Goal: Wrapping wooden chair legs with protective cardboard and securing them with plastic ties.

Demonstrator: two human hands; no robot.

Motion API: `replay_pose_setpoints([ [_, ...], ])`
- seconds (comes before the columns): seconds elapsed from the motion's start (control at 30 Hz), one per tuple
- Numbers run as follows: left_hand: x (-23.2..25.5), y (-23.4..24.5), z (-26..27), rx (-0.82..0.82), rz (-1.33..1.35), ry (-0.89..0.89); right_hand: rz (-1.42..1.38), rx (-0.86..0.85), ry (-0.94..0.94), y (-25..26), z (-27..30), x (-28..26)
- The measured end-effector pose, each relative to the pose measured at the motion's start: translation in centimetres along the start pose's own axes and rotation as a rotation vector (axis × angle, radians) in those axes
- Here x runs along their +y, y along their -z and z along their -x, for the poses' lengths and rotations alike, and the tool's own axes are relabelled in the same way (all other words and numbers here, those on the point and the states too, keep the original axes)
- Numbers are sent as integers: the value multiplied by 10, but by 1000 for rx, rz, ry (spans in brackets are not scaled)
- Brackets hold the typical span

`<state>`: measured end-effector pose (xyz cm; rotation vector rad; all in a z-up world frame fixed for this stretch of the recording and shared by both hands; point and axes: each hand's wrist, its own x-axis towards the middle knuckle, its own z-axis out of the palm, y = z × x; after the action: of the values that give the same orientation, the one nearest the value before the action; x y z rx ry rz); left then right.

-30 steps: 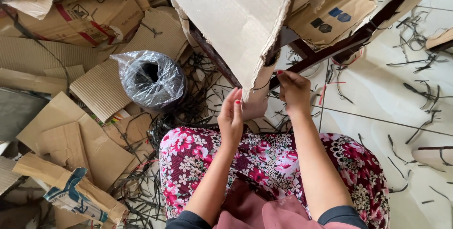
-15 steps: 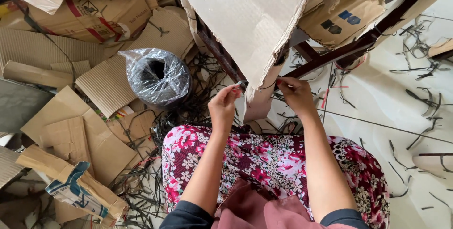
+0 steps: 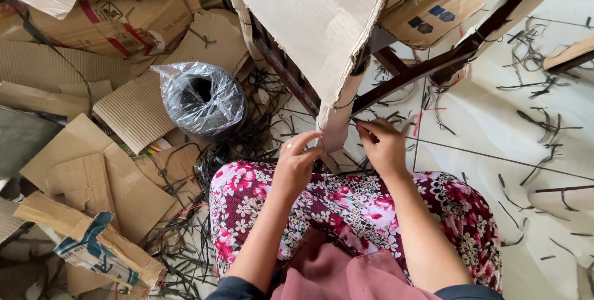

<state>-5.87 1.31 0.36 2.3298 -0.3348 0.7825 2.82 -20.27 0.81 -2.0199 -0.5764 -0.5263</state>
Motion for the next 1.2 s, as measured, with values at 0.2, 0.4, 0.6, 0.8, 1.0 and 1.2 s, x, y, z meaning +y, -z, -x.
replay_pose_setpoints([
  [0.2, 18, -20, -36, -118, 10, -159, -157, 169, -280, -15, 12, 22],
  [0.4, 12, -30, -33, -156, 104, -40, -547, 229, -602, -19, -6, 23],
  [0.6, 7, -39, -32, -58, 184, -8, -750, 261, -833, -15, -35, 52],
  [0.8, 17, -41, -39, -2, 184, 21, -159, 97, -123, 19, -5, 13],
  [1.0, 27, -38, -48, 88, 215, 35, 95, 94, 263, -3, 21, 23],
  [1.2, 33, -21, -55, 25, 186, 32, 210, 120, 539, -7, 11, 3],
])
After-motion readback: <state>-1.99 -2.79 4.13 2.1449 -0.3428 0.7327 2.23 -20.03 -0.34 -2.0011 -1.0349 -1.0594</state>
